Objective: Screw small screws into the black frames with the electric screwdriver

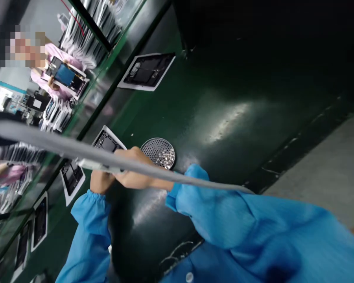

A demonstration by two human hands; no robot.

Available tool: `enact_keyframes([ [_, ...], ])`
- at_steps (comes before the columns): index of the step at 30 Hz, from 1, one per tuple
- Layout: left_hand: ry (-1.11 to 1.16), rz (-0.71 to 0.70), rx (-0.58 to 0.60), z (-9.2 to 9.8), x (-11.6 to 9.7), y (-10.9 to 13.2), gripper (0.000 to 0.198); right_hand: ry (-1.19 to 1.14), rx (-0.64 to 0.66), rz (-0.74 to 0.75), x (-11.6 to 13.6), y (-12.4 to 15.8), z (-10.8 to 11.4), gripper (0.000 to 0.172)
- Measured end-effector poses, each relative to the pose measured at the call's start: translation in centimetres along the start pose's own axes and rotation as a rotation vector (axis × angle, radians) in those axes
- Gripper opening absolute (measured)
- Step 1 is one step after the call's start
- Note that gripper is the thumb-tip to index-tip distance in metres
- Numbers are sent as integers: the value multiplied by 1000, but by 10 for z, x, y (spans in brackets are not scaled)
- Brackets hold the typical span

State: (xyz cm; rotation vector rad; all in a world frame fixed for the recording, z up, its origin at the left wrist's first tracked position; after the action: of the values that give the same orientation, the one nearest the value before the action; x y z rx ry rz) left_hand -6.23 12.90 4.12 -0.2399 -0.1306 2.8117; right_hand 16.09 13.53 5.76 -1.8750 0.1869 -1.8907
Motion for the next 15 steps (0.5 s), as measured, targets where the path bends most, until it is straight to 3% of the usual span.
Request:
enact_keyframes([
  [4, -69, -13, -48, -17, -52, 37, 22, -10, -118, -14, 0, -9, 23, 10],
  [7, -20, -53, -120, -25, -74, 58, 21, -22, -200, -68, -6, -16, 40, 11],
  [11, 58, 10, -229, -31, -77, 79, 15, -16, -199, -89, -22, -17, 50, 15],
  [15, 71, 66, -223, -37, -69, 89, 18, -18, -188, -51, -32, -15, 47, 19],
])
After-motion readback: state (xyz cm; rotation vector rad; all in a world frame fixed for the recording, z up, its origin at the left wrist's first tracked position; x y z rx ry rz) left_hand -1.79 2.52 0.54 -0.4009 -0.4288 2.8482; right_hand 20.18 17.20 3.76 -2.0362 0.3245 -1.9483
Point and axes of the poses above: each hand's wrist, its own y-axis away from the middle knuckle, its own z-axis out of the back of the hand, x = y × z, the point moved 1 cm from there along -y, towards the middle knuckle, and after that the axes turned 4 degrees about y, right-handed, at the moved point
